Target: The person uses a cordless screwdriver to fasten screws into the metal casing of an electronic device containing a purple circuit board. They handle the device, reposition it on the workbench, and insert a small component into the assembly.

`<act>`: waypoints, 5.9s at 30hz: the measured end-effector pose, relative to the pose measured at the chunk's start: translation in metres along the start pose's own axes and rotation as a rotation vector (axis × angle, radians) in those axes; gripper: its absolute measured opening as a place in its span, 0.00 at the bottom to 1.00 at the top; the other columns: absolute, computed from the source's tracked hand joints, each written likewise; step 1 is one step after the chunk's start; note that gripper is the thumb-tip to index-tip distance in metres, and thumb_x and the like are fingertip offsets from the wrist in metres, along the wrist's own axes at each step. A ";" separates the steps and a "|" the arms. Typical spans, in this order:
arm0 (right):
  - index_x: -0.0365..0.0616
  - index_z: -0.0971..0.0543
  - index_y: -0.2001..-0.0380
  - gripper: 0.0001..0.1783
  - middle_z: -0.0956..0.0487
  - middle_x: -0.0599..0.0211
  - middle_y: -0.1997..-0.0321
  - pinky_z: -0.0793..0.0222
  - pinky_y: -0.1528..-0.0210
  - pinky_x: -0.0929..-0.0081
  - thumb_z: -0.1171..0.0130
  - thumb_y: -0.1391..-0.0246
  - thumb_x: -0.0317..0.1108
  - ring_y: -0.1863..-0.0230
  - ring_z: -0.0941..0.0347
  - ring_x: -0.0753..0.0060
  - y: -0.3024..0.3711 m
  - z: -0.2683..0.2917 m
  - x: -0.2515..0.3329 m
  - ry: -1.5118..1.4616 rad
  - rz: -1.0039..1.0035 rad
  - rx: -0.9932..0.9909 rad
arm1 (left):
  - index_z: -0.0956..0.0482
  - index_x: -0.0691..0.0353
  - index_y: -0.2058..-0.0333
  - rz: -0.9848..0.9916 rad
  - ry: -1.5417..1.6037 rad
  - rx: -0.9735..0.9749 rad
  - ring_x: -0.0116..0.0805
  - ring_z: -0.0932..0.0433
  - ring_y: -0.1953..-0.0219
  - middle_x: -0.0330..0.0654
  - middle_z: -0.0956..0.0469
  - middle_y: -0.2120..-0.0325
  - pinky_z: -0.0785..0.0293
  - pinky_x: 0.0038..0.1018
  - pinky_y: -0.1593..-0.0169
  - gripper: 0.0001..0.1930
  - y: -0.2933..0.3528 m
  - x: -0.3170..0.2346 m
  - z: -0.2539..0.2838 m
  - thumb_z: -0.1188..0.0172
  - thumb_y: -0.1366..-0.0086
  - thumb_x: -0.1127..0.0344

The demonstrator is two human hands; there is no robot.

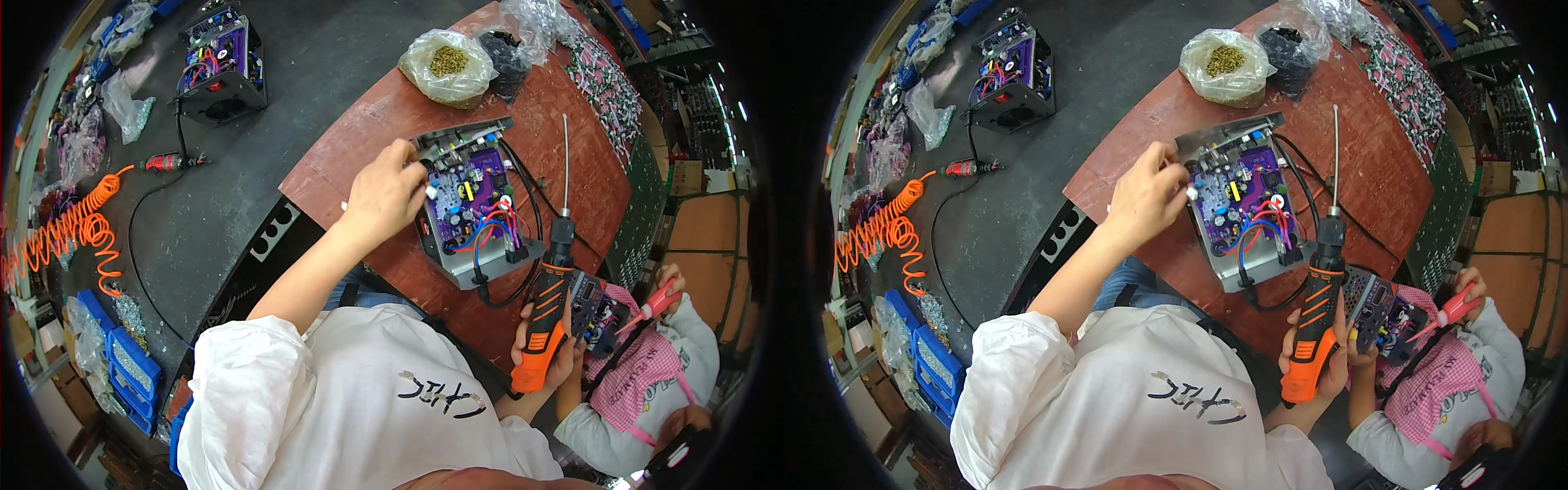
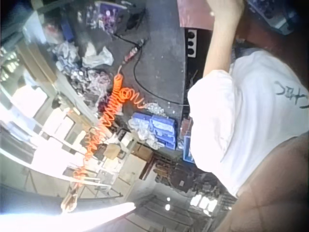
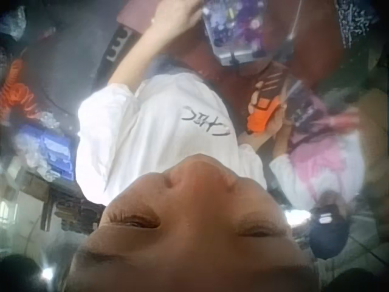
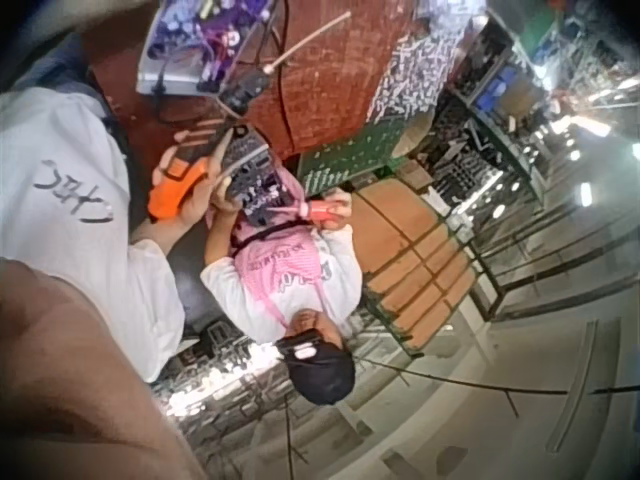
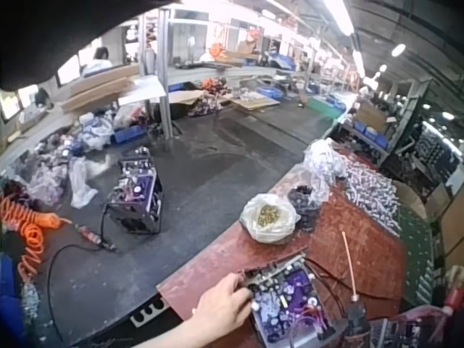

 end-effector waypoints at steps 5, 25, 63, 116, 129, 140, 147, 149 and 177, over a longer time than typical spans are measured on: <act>0.47 0.62 0.32 0.44 0.37 0.38 0.49 0.27 0.80 0.74 0.53 0.39 0.53 0.68 0.29 0.59 -0.014 -0.013 0.000 0.030 -0.004 -0.016 | 0.23 0.61 0.72 -0.118 0.074 -0.046 0.39 0.27 0.65 0.40 0.26 0.66 0.31 0.33 0.62 0.08 0.010 0.016 -0.002 0.37 0.54 0.68; 0.44 0.65 0.32 0.52 0.36 0.35 0.51 0.24 0.80 0.73 0.45 0.44 0.54 0.69 0.26 0.57 -0.047 -0.026 -0.008 -0.001 -0.049 -0.078 | 0.34 0.62 0.51 0.187 0.231 -0.098 0.48 0.26 0.55 0.49 0.27 0.57 0.28 0.37 0.54 0.35 -0.027 0.013 -0.029 0.28 0.59 0.66; 0.45 0.62 0.31 0.52 0.33 0.38 0.52 0.24 0.79 0.73 0.42 0.45 0.52 0.68 0.25 0.59 -0.033 -0.005 -0.012 -0.103 -0.071 -0.090 | 0.31 0.62 0.56 0.014 0.028 -0.130 0.44 0.23 0.63 0.45 0.28 0.61 0.25 0.35 0.65 0.26 -0.037 0.010 -0.038 0.33 0.56 0.69; 0.38 0.45 0.37 0.40 0.32 0.48 0.45 0.34 0.65 0.74 0.55 0.40 0.58 0.59 0.32 0.67 0.012 0.069 -0.015 -0.638 0.194 0.330 | 0.27 0.66 0.62 -0.071 0.556 0.554 0.38 0.21 0.64 0.45 0.26 0.64 0.24 0.26 0.63 0.10 0.043 -0.191 -0.058 0.40 0.42 0.73; 0.40 0.38 0.39 0.38 0.34 0.51 0.40 0.46 0.34 0.64 0.66 0.38 0.62 0.38 0.39 0.58 0.007 0.062 -0.032 -0.534 0.233 0.131 | 0.30 0.67 0.53 0.666 1.224 1.047 0.27 0.24 0.56 0.40 0.24 0.60 0.25 0.26 0.52 0.15 0.084 -0.194 -0.069 0.53 0.29 0.62; 0.36 0.39 0.43 0.40 0.31 0.54 0.53 0.50 0.30 0.59 0.59 0.41 0.63 0.55 0.29 0.70 0.005 0.033 -0.029 -0.585 0.243 0.033 | 0.33 0.61 0.49 0.851 1.589 1.007 0.31 0.26 0.51 0.39 0.27 0.53 0.31 0.33 0.44 0.17 0.098 -0.192 -0.069 0.46 0.33 0.63; 0.35 0.39 0.42 0.44 0.31 0.54 0.55 0.45 0.33 0.58 0.64 0.43 0.68 0.60 0.28 0.71 -0.001 0.027 -0.026 -0.472 0.202 0.057 | 0.35 0.63 0.47 0.848 1.571 0.993 0.31 0.25 0.52 0.40 0.28 0.54 0.29 0.32 0.45 0.18 0.098 -0.190 -0.064 0.48 0.31 0.64; 0.35 0.39 0.42 0.45 0.30 0.54 0.55 0.42 0.34 0.57 0.66 0.43 0.69 0.63 0.27 0.70 -0.005 0.034 -0.021 -0.401 0.252 0.171 | 0.34 0.62 0.46 0.859 1.538 1.017 0.31 0.25 0.52 0.41 0.27 0.54 0.29 0.31 0.46 0.17 0.093 -0.190 -0.058 0.49 0.31 0.63; 0.35 0.50 0.35 0.47 0.26 0.45 0.53 0.23 0.74 0.74 0.53 0.43 0.62 0.70 0.24 0.67 -0.027 0.085 0.056 0.157 -0.355 0.342 | 0.37 0.51 0.39 -0.135 -0.209 0.423 0.51 0.26 0.51 0.50 0.27 0.51 0.29 0.36 0.50 0.31 -0.093 -0.028 -0.025 0.41 0.42 0.67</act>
Point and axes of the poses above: each hand's wrist, its own y-axis away from the middle knuckle, its own z-axis out of the back of the hand, x = y × z, the point moved 2 cm from there along -y, towards the middle knuckle
